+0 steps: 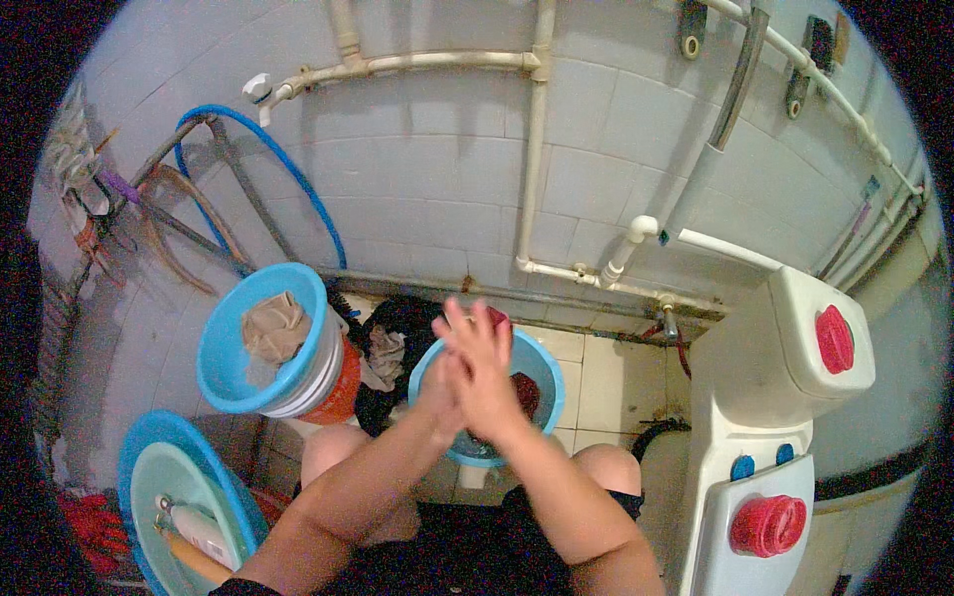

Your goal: The person sits on the floor and hand-washes a maroon garment in a blue basin filled with water. They repeatedly scrub, squeeze, and rinse the fabric, occasionally dipping it into the water and wringing it out to remove excess liquid.

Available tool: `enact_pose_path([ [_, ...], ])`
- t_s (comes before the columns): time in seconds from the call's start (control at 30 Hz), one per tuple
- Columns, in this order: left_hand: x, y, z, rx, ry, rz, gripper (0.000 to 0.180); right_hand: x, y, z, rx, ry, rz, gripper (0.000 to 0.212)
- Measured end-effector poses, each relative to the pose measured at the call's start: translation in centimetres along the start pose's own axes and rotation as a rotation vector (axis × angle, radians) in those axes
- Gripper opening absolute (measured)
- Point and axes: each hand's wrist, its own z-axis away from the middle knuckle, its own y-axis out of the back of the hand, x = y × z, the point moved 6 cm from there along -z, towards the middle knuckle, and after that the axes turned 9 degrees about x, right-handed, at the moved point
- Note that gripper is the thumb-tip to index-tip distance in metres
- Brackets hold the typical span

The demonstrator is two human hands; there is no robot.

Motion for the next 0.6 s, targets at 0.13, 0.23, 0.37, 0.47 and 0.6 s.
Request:
enact_pose_path([
  [0.13,-3.0,0.8,0.0,0.112,0.154,-0.189,0.035,7.6,3.0,-3.2,0.167,-0.267,0.066,0.041],
  [0.23,-1.4,0.3,-0.3,0.084,-0.011,-0.276,0.04,5.2,0.3,-1.2,0.124,-0.185,-0.139,0.04],
  [0.37,-0.8,3.3,-1.6,0.061,0.013,-0.174,0.045,5.9,0.4,-1.4,0.123,-0.204,-0.012,0.037],
  [0.47,-1.5,1.8,-0.7,0.202,0.035,-0.329,0.038,6.1,0.8,-2.1,0.134,-0.208,0.078,0.036],
  [0.6,-0.6,2.0,-1.9,0.065,-0.006,-0.401,0.038,9.5,2.8,-2.3,0.202,-0.7,-0.705,0.054],
])
